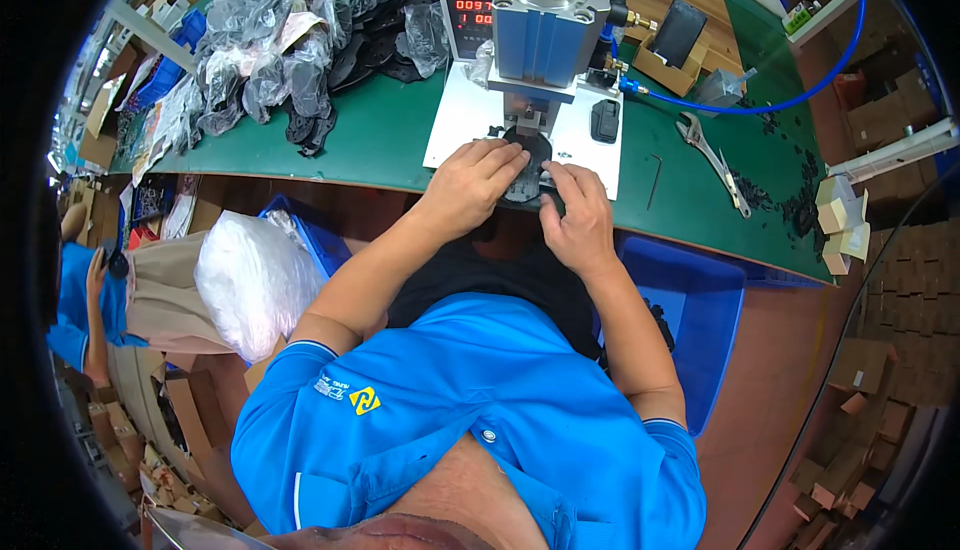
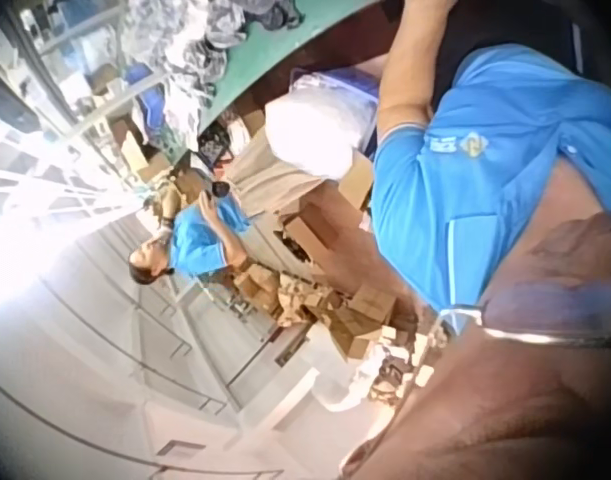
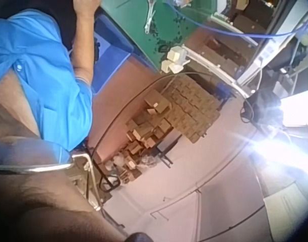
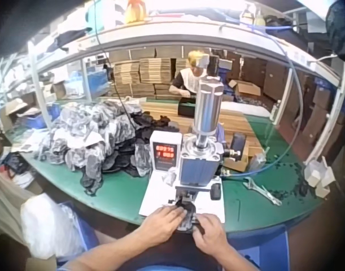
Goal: The person repeatedly places black plastic components into a pneumatic press machine to stamp them, empties additional components from a cardboard box onto the workbench, and continues positioning and pressing the pieces.
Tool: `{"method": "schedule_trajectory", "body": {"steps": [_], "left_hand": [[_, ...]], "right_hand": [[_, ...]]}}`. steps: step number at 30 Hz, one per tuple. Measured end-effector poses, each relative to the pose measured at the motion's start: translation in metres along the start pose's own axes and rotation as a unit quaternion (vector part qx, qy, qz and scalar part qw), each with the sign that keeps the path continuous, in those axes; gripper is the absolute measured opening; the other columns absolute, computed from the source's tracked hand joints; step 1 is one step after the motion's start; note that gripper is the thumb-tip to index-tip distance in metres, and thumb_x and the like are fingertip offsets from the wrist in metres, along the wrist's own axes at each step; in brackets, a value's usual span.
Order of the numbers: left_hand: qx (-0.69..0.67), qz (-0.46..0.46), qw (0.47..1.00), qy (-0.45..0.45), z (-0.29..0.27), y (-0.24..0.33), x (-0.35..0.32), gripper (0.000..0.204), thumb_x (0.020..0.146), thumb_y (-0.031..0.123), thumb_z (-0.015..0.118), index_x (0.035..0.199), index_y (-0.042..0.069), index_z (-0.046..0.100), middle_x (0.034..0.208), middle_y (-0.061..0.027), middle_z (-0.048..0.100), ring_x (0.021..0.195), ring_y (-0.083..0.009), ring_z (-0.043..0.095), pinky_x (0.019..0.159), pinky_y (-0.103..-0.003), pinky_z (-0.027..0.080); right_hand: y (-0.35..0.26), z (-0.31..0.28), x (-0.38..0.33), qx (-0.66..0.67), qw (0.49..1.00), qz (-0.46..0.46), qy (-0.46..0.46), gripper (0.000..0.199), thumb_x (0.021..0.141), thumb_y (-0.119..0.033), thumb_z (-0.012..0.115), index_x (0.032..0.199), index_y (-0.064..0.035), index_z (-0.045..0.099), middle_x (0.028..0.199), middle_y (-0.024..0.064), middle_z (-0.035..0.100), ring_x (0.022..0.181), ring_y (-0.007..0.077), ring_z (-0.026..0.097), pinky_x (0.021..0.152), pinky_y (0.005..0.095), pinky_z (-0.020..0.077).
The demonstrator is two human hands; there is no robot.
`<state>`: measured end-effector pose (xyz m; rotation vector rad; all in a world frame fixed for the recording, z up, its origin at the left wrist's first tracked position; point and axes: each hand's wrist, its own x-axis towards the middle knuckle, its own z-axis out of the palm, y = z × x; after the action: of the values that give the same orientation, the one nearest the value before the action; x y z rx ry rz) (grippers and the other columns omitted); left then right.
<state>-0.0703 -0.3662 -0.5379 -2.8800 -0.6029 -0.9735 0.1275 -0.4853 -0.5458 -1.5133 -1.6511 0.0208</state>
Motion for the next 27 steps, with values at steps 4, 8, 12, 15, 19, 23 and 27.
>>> {"method": "schedule_trajectory", "body": {"steps": [4, 8, 12, 15, 19, 23, 27], "left_hand": [[-0.016, -0.023, 1.0, -0.013, -0.001, 0.002, -0.002, 0.041, 0.098, 0.012, 0.07, 0.138, 0.003, 0.074, 0.139, -0.0109, 0.075, 0.132, -0.031, 0.07, 0.115, -0.044, 0.056], [-0.035, -0.034, 0.999, -0.015, -0.009, 0.001, -0.007, 0.048, 0.094, 0.011, 0.074, 0.142, 0.004, 0.073, 0.139, -0.0102, 0.076, 0.133, -0.0312, 0.07, 0.116, -0.044, 0.056], [-0.159, -0.008, 0.987, -0.019, -0.017, -0.014, -0.008, 0.056, 0.086, 0.01, 0.08, 0.142, 0.004, 0.073, 0.136, -0.0119, 0.076, 0.13, -0.0321, 0.071, 0.113, -0.042, 0.057], [-0.243, -0.115, 0.962, 0.036, -0.02, -0.054, -0.022, 0.055, 0.086, 0.013, 0.083, 0.14, 0.002, 0.074, 0.129, -0.013, 0.078, 0.118, -0.0295, 0.074, 0.104, -0.04, 0.059], [-0.159, -0.423, 0.883, 0.124, -0.007, -0.127, 0.008, 0.051, 0.098, 0.029, 0.084, 0.139, -0.001, 0.075, 0.117, -0.0111, 0.079, 0.098, -0.0243, 0.073, 0.09, -0.039, 0.06], [0.0, -0.42, 0.893, 0.158, 0.016, -0.198, 0.044, 0.048, 0.102, 0.033, 0.079, 0.136, -0.001, 0.076, 0.119, -0.0145, 0.081, 0.096, -0.0317, 0.076, 0.085, -0.043, 0.061], [0.099, -0.449, 0.87, 0.178, 0.03, -0.238, 0.071, 0.043, 0.104, 0.033, 0.075, 0.131, -0.001, 0.078, 0.114, -0.016, 0.083, 0.093, -0.0364, 0.077, 0.081, -0.046, 0.061]], "right_hand": [[0.004, 0.007, 0.006, -0.019, 1.0, -0.008, -0.012, 0.052, 0.084, -0.001, 0.078, 0.136, -0.0024, 0.077, 0.125, 0.0161, 0.072, 0.112, 0.0359, 0.069, 0.102, 0.0436, 0.0567], [0.01, 0.017, 0.011, -0.03, 0.999, -0.03, -0.012, 0.055, 0.081, -0.005, 0.08, 0.136, -0.0043, 0.078, 0.123, 0.0154, 0.072, 0.11, 0.0362, 0.068, 0.103, 0.0444, 0.0546], [0.019, 0.027, 0.003, -0.024, 0.999, -0.048, 0.008, 0.056, 0.079, -0.01, 0.082, 0.134, -0.0061, 0.079, 0.121, 0.0146, 0.071, 0.109, 0.0358, 0.067, 0.103, 0.0443, 0.0522], [0.025, 0.034, -0.001, -0.024, 0.998, -0.05, 0.026, 0.054, 0.078, -0.013, 0.084, 0.132, -0.0066, 0.08, 0.12, 0.0142, 0.07, 0.108, 0.0349, 0.066, 0.101, 0.0432, 0.0508], [0.03, 0.038, -0.003, -0.024, 0.998, -0.05, 0.039, 0.052, 0.078, -0.015, 0.084, 0.129, -0.0065, 0.081, 0.12, 0.014, 0.07, 0.106, 0.0344, 0.065, 0.1, 0.0425, 0.0503], [0.03, 0.04, 0.0, -0.024, 0.997, -0.053, 0.047, 0.051, 0.079, -0.017, 0.084, 0.128, -0.0062, 0.082, 0.12, 0.0139, 0.07, 0.106, 0.0342, 0.065, 0.099, 0.0422, 0.0503], [0.026, 0.042, 0.001, -0.025, 0.998, -0.048, 0.045, 0.05, 0.079, -0.019, 0.084, 0.127, -0.0059, 0.082, 0.12, 0.0138, 0.07, 0.105, 0.0341, 0.065, 0.099, 0.0424, 0.0506]]}}
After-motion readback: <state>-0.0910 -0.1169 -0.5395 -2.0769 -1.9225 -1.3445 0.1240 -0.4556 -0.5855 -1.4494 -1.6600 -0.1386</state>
